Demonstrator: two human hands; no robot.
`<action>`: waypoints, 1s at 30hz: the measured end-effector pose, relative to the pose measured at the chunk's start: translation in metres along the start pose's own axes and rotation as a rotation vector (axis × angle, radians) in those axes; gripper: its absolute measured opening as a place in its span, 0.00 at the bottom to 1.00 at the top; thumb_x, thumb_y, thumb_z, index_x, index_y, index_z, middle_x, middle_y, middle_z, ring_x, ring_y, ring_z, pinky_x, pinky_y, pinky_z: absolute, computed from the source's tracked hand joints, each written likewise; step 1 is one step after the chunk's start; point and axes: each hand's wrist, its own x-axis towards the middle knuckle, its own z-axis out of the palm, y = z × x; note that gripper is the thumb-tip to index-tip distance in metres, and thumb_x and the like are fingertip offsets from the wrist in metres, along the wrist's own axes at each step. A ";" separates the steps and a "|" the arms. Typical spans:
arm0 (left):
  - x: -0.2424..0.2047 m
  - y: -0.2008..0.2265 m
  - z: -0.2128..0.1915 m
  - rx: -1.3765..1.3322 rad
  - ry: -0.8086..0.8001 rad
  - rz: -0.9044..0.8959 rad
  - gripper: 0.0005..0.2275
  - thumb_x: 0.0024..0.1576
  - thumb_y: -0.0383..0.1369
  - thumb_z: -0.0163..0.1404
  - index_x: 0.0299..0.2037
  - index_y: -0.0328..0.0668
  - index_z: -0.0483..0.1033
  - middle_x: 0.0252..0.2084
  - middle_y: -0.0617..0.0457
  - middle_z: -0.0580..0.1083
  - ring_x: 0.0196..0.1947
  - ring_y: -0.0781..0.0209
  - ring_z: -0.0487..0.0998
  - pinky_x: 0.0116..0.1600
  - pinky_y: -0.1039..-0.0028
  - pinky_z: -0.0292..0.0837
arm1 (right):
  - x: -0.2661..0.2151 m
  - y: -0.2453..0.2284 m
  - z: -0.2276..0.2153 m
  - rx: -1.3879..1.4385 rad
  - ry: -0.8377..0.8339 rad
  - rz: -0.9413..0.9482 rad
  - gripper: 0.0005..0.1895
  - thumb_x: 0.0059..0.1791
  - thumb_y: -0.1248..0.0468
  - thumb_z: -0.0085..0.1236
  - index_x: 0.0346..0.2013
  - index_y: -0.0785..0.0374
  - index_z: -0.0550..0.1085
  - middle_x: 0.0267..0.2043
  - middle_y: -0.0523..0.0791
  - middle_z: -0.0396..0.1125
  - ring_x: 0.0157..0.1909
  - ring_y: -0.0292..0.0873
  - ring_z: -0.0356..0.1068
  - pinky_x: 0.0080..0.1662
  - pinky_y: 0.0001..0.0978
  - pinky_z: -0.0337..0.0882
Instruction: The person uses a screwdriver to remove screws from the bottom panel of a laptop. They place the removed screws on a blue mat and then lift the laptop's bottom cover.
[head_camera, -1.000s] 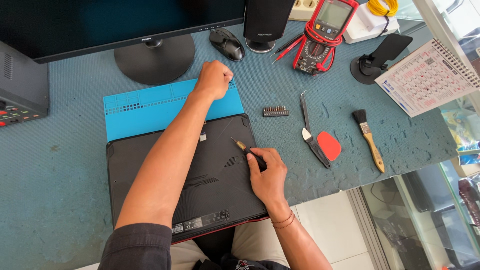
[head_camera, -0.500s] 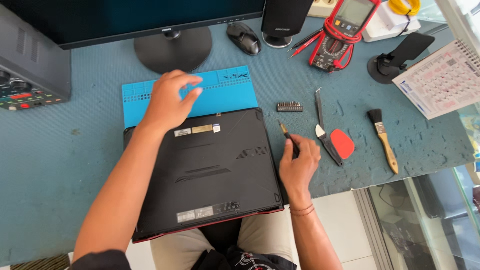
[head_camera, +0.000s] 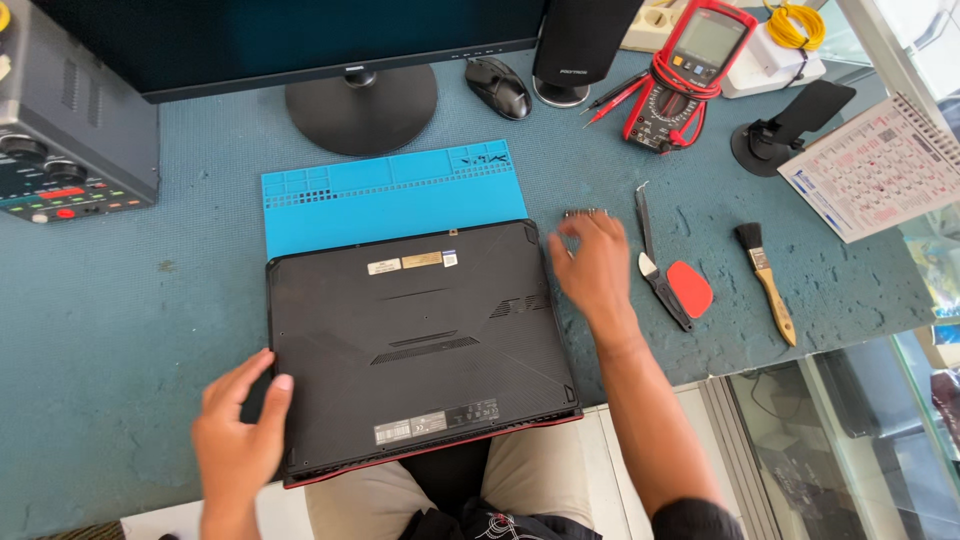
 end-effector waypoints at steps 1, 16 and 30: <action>-0.004 0.004 0.004 -0.001 0.005 -0.004 0.14 0.55 0.35 0.51 0.50 0.45 0.76 0.52 0.55 0.74 0.57 0.62 0.69 0.62 0.72 0.61 | 0.016 0.004 0.017 0.001 -0.003 -0.006 0.05 0.43 0.65 0.59 0.30 0.61 0.73 0.33 0.45 0.65 0.36 0.53 0.62 0.40 0.44 0.61; -0.014 0.002 0.018 -0.031 0.027 -0.071 0.23 0.51 0.37 0.51 0.58 0.45 0.69 0.59 0.59 0.69 0.61 0.61 0.64 0.61 0.67 0.63 | 0.125 0.027 0.101 0.102 -0.176 -0.339 0.07 0.47 0.69 0.55 0.38 0.63 0.77 0.40 0.49 0.63 0.36 0.53 0.69 0.41 0.46 0.72; -0.014 -0.003 0.022 -0.020 0.109 0.047 0.20 0.53 0.34 0.51 0.56 0.40 0.71 0.57 0.53 0.71 0.57 0.57 0.68 0.62 0.67 0.62 | 0.119 0.029 0.082 0.089 -0.235 -0.103 0.06 0.43 0.66 0.63 0.33 0.60 0.76 0.33 0.47 0.67 0.32 0.42 0.67 0.39 0.35 0.70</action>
